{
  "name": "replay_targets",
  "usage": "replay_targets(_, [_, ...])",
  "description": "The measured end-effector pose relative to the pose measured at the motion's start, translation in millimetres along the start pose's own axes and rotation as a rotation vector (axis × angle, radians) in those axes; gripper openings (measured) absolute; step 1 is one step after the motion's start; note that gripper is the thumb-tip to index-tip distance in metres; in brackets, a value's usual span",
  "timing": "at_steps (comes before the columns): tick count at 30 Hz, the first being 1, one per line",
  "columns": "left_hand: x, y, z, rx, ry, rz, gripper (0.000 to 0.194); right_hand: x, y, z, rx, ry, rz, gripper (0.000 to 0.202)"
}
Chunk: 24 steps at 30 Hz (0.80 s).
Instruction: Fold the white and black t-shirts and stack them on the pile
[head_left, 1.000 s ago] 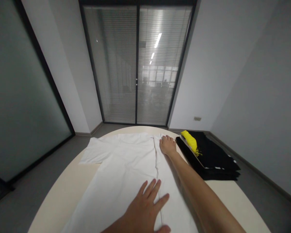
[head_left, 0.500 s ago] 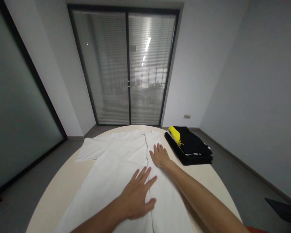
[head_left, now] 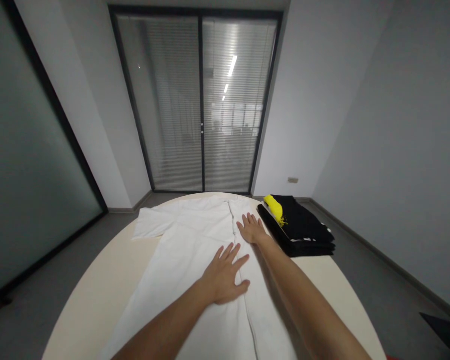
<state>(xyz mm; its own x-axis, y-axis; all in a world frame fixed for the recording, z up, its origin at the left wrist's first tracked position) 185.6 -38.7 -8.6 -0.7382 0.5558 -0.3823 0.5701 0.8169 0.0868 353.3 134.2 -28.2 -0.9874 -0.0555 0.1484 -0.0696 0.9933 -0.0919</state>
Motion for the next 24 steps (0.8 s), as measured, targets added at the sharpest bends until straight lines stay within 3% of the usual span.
replay_targets(7, [3,13,-0.1,-0.042,0.011,-0.008,0.074,-6,16,3,-0.105,0.002,-0.027,0.074])
replay_targets(13, [-5,4,7.7,-0.094,0.048,-0.070,0.073,1,-11,-6,-0.397,0.021,-0.118,0.058])
replay_targets(19, [-22,-12,12.9,-0.061,0.031,-0.095,0.081,16,-44,-9,-0.337,0.029,-0.147,0.050])
replay_targets(24, [-44,-40,10.8,0.015,-0.028,-0.016,0.084,20,-72,1,-0.301,0.050,-0.071,0.056])
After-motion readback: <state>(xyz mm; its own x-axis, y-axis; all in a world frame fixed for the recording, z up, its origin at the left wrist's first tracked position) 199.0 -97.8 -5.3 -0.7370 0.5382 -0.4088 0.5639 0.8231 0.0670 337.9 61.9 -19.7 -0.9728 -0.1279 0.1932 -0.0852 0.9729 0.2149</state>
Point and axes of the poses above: each hand's wrist, its own y-axis towards the middle knuckle, its own z-axis out of the palm, x = y × z, the point moved 1 cm from there along y, towards the middle knuckle, and after that the axes turned 3 degrees about -x, right-handed, at the moved point
